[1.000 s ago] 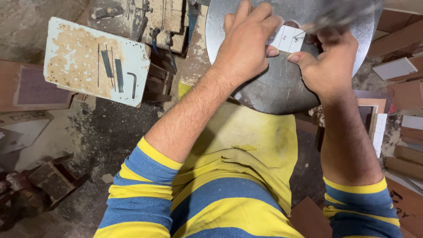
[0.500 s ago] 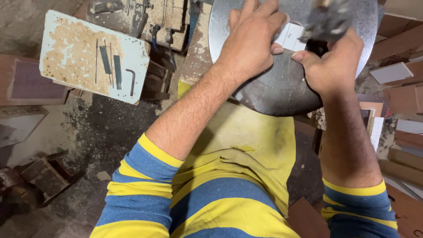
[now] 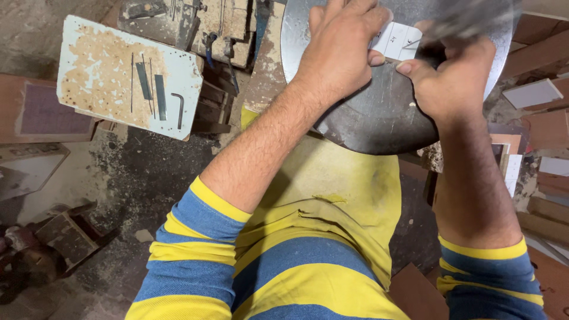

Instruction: The person cuts small white rectangular pieces on a scroll saw, holding each piece against the moving blade with both hands and turning it to make cuts. Cut pieces are set aside on the workbench and a stack of finished pieces is picked up between cuts.

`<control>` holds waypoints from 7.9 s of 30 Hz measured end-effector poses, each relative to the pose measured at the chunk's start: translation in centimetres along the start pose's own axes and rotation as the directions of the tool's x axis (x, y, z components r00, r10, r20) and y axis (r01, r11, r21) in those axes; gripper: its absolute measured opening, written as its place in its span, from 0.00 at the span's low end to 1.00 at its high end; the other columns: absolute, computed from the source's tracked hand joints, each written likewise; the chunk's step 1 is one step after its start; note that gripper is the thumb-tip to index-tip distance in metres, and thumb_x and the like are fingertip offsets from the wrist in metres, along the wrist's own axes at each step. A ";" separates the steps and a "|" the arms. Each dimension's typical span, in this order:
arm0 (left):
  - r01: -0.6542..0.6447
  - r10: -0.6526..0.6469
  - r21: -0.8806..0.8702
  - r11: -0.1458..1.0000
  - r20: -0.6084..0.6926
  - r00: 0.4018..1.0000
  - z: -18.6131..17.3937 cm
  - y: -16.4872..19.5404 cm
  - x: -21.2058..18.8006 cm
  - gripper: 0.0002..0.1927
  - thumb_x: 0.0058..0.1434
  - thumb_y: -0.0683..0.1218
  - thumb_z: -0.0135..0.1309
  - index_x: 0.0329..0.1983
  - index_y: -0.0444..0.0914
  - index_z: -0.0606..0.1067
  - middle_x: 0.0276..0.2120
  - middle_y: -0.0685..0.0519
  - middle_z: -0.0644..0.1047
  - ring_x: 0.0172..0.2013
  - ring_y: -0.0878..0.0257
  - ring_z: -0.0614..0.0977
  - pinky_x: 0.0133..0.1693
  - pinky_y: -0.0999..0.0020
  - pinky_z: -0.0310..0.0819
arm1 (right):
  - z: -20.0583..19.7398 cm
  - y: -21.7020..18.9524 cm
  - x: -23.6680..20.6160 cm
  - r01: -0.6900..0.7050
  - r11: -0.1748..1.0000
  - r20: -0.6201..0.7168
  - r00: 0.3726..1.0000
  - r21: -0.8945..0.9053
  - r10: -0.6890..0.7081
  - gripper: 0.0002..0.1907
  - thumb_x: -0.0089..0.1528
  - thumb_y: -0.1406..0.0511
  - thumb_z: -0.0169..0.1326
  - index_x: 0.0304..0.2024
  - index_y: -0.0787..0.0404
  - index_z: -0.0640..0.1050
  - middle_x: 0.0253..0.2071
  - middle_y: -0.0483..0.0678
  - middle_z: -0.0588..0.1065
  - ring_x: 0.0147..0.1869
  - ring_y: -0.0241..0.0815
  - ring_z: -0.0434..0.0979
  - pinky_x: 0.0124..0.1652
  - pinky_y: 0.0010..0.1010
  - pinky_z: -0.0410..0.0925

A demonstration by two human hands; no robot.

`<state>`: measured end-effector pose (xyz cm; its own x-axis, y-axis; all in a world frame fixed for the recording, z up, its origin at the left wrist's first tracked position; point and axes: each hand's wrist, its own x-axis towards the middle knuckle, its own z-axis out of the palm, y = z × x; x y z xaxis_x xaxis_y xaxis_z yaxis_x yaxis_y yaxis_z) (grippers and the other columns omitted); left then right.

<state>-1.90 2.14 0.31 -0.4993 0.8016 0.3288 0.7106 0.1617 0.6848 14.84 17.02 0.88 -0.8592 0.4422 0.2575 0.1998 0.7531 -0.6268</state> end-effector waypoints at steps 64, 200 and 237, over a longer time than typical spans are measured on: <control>0.018 -0.015 -0.151 0.988 0.025 1.000 -1.6 1.4 -5.4 0.38 0.42 0.45 0.75 0.59 0.35 0.75 0.54 0.50 0.72 0.54 0.48 0.71 0.58 0.60 0.69 | -1.1 -6.6 -4.7 0.038 0.997 0.057 0.998 -0.059 -0.035 0.30 0.58 0.71 0.75 0.60 0.67 0.77 0.56 0.54 0.72 0.44 0.40 0.74 0.49 0.31 0.72; -0.019 0.019 0.010 1.000 -0.005 1.000 0.6 -0.3 -0.2 0.26 0.49 0.43 0.70 0.52 0.39 0.76 0.49 0.49 0.77 0.56 0.46 0.74 0.59 0.50 0.65 | 0.5 -2.6 0.2 -0.121 0.951 -0.070 0.987 0.284 0.146 0.23 0.53 0.80 0.67 0.49 0.68 0.75 0.49 0.44 0.75 0.49 0.29 0.75 0.46 0.22 0.70; -0.128 0.125 -0.010 0.992 -0.152 0.981 1.1 -0.7 0.9 0.21 0.45 0.40 0.66 0.44 0.36 0.77 0.38 0.42 0.79 0.45 0.41 0.77 0.50 0.46 0.65 | 0.4 -1.7 0.6 0.021 0.985 -0.082 0.997 0.174 -0.007 0.21 0.58 0.84 0.67 0.50 0.72 0.75 0.45 0.48 0.76 0.47 0.37 0.76 0.43 0.28 0.69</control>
<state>-2.32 3.38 -0.56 -0.4762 0.7189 0.5064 0.7634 0.0522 0.6438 13.82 15.77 1.80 -0.8191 0.4755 0.3208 0.0969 0.6660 -0.7397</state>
